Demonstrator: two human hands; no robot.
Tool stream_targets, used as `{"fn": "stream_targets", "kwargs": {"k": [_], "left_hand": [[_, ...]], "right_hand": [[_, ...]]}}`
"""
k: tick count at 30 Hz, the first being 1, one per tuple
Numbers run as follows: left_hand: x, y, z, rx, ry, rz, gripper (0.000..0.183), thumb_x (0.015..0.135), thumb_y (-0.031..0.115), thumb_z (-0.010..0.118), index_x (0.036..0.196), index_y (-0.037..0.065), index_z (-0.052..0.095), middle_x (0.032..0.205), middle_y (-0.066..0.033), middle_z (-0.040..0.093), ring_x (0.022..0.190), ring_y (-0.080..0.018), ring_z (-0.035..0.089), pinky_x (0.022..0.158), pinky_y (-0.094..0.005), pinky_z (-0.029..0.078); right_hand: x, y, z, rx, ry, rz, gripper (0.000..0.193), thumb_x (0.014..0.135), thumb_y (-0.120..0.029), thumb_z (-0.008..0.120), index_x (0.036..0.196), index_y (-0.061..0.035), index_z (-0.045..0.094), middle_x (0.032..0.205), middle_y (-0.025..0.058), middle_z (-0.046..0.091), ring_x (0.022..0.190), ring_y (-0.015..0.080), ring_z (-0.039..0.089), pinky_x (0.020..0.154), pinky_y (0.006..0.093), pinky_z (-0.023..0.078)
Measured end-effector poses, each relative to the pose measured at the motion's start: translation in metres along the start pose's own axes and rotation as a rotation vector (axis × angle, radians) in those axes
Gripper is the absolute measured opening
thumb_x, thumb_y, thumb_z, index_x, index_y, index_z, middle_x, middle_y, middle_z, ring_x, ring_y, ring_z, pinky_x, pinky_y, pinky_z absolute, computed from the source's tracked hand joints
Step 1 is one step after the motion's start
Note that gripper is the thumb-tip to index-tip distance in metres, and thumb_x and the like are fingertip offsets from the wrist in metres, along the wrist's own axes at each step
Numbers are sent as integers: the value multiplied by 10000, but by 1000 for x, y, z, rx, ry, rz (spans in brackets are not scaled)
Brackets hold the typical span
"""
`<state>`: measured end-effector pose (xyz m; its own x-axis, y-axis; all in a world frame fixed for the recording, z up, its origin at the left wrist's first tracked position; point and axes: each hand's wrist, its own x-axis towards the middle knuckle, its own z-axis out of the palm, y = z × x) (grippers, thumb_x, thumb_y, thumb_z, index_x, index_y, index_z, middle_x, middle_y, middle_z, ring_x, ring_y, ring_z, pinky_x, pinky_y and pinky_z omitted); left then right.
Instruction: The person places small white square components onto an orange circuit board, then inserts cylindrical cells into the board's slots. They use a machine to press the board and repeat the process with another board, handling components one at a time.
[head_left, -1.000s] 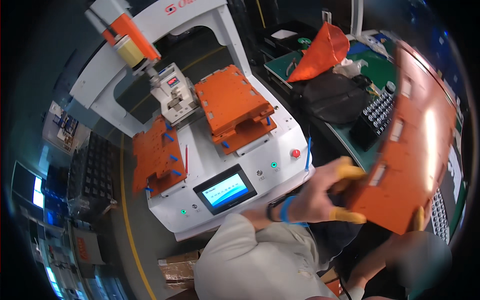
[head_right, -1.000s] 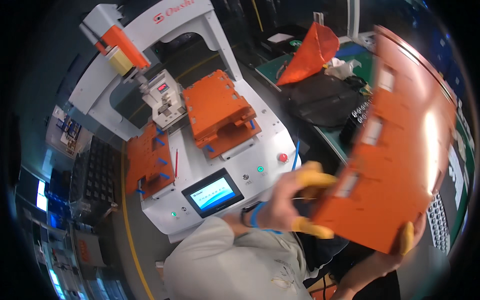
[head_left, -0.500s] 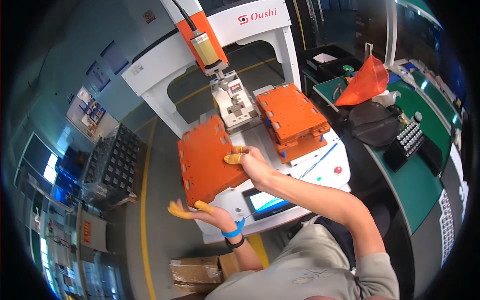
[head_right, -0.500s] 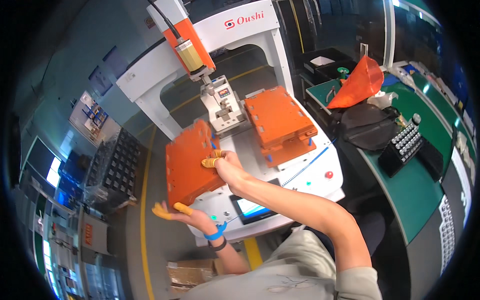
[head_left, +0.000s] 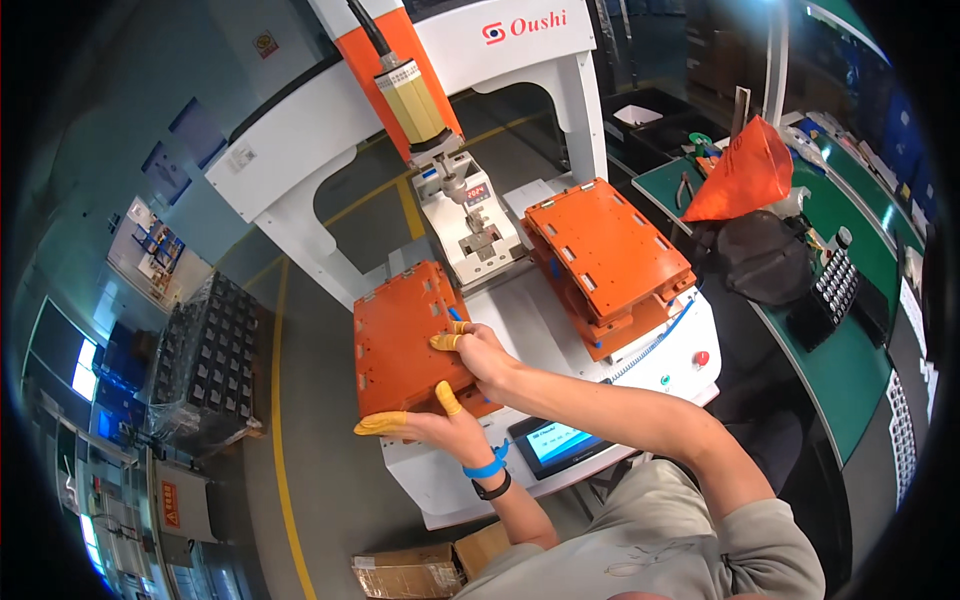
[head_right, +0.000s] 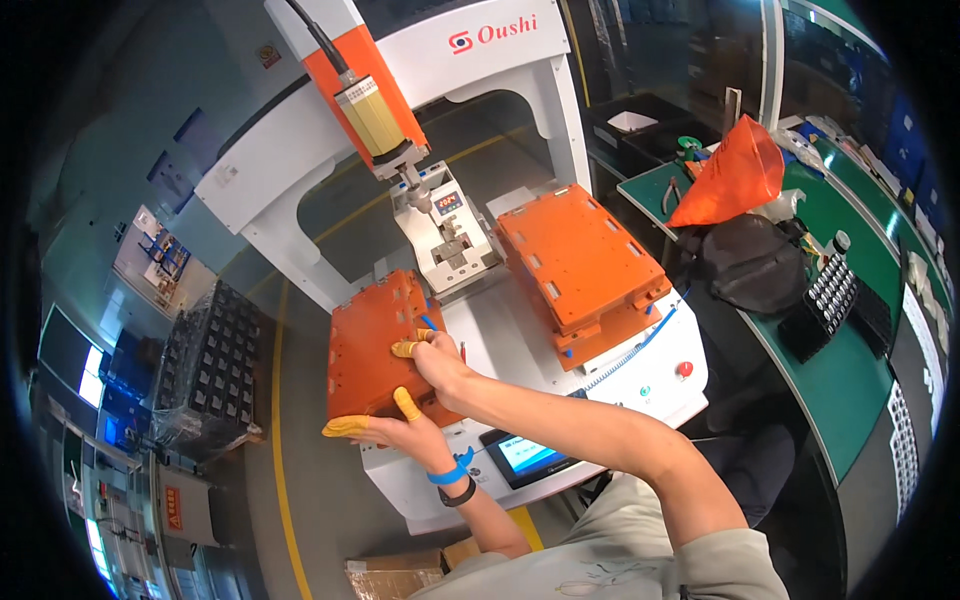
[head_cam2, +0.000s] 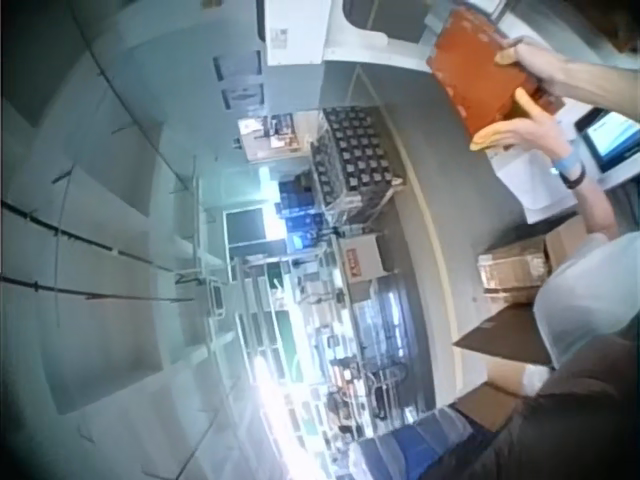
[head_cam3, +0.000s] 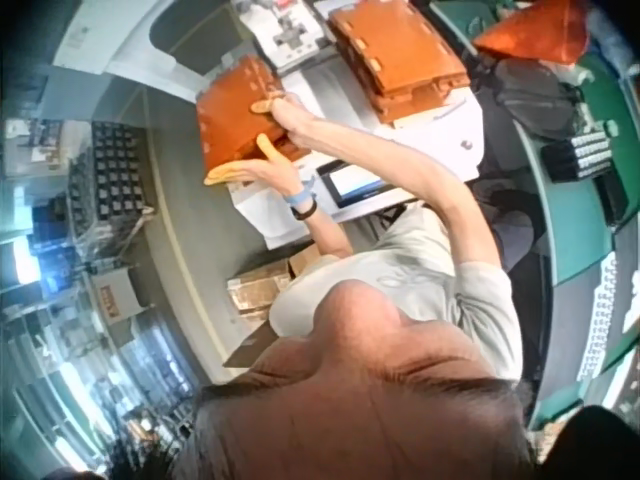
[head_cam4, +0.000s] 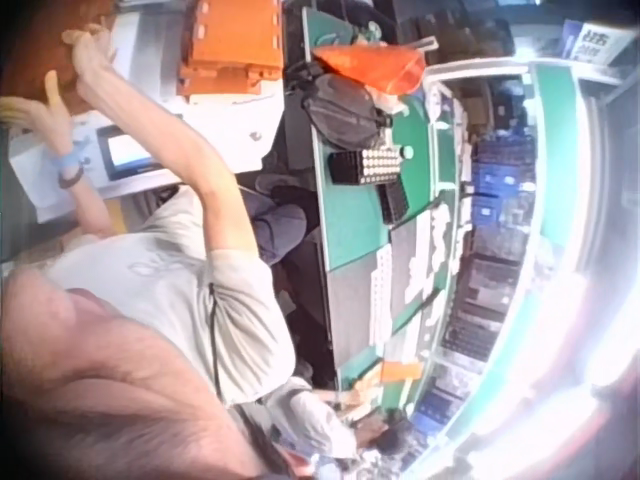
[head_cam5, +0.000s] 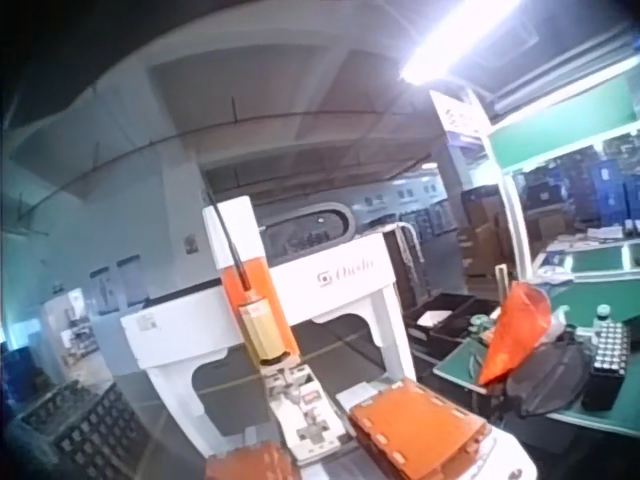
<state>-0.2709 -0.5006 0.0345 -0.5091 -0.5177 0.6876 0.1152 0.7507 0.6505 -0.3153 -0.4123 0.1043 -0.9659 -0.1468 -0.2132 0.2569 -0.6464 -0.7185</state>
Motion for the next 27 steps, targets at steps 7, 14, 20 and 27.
{"fn": "stream_targets", "kwargs": {"k": [7,14,20,27], "left_hand": [[17,-5,-2,99,-103,-34,1122,910,722,434,1551,-37,-87,1609,-325,-57,1500,-481,18,1155,-672,-29],[5,-17,-1,157,-50,-13,992,971,597,474,1560,-50,5,1626,-292,-31,1509,-460,-39,1155,-675,-9],[-17,-57,-18,223,-107,39,913,1012,536,448,1547,-82,41,1613,-324,-24,1496,-491,-39,1158,-672,24],[-137,-138,-47,-31,-481,-163,787,1048,378,467,1523,-130,99,1608,-332,-5,1511,-442,19,1235,-477,32]], "right_hand": [[4,1,11,-213,61,-72,421,940,-151,649,1266,69,498,1158,161,640,1058,221,618,918,326,500],[-40,-36,-37,-1072,95,-676,513,916,-151,642,1341,70,459,1365,279,479,1294,405,473,1120,408,368],[-87,-122,-132,-1884,70,-1123,589,894,-359,693,1317,16,528,1312,227,555,1314,373,463,1203,564,189],[-114,-144,-226,-2100,121,-1011,890,750,-483,783,1416,4,452,1441,205,486,1409,357,384,1193,501,243]]}}
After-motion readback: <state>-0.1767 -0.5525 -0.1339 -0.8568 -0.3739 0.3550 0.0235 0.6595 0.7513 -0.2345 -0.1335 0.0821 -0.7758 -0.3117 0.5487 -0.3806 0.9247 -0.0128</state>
